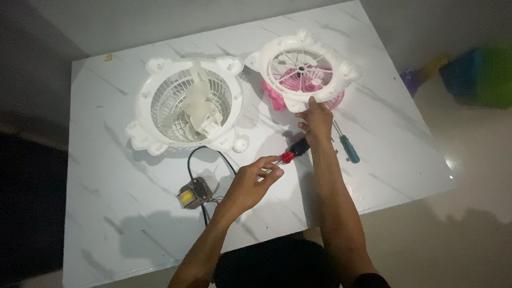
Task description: The person assembles a small electric fan by placing the motor into the white fan housing, routing the power cord, and attaching the pink fan blade and front grille. The person uses a screwdriver to secure components and arranges parts on a white tabletop.
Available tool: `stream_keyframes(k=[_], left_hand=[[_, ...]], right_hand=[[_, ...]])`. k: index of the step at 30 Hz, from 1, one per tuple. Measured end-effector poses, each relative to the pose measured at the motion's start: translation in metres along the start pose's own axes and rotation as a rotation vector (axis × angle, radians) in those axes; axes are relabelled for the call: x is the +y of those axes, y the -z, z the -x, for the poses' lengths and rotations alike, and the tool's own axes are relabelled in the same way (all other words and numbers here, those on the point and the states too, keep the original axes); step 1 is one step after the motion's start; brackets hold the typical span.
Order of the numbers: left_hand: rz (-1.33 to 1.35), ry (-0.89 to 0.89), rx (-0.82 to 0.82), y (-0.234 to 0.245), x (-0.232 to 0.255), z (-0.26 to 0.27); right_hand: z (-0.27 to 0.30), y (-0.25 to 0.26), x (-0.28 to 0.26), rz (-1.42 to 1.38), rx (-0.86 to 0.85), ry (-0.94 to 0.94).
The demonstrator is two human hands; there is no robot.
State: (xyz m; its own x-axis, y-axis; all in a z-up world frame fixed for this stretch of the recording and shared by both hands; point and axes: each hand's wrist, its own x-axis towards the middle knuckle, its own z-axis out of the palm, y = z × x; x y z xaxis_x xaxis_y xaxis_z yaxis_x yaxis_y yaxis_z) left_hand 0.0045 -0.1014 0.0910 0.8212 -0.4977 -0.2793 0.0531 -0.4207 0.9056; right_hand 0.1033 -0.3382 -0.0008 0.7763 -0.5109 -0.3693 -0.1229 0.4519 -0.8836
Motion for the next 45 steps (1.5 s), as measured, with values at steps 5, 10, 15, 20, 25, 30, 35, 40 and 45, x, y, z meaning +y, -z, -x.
stream_keyframes(k=[5, 10, 15, 20, 25, 30, 35, 40, 45], left_hand=[[-0.044, -0.012, -0.001, 0.004, 0.006, 0.003], [-0.101, -0.073, 0.082, 0.01, -0.005, 0.007], [-0.204, -0.217, 0.477, 0.042, -0.022, -0.003], [-0.532, -0.354, 0.898, 0.105, -0.031, -0.047], [-0.771, -0.138, 0.735, 0.123, -0.04, -0.086], [-0.8, -0.111, 0.775, 0.12, -0.06, -0.094], [-0.831, -0.188, 0.81, 0.139, -0.06, -0.095], [-0.865, -0.01, 0.55, 0.151, -0.062, -0.106], [-1.146, 0.001, 0.675, 0.167, -0.053, -0.108]], right_hand=[[0.015, 0.001, -0.01, -0.035, 0.007, -0.015], [0.037, 0.012, -0.017, 0.232, 0.034, 0.14], [0.064, -0.002, -0.013, 0.5, -0.093, 0.389], [0.091, -0.067, 0.007, 0.6, -0.397, 0.381], [0.11, -0.108, 0.018, 0.846, -0.475, 0.437], [0.113, -0.108, 0.026, 0.845, -0.505, 0.424], [0.111, -0.107, 0.028, 0.865, -0.524, 0.427], [0.114, -0.109, 0.028, 0.876, -0.541, 0.336], [0.116, -0.105, 0.028, 0.832, -0.542, 0.422]])
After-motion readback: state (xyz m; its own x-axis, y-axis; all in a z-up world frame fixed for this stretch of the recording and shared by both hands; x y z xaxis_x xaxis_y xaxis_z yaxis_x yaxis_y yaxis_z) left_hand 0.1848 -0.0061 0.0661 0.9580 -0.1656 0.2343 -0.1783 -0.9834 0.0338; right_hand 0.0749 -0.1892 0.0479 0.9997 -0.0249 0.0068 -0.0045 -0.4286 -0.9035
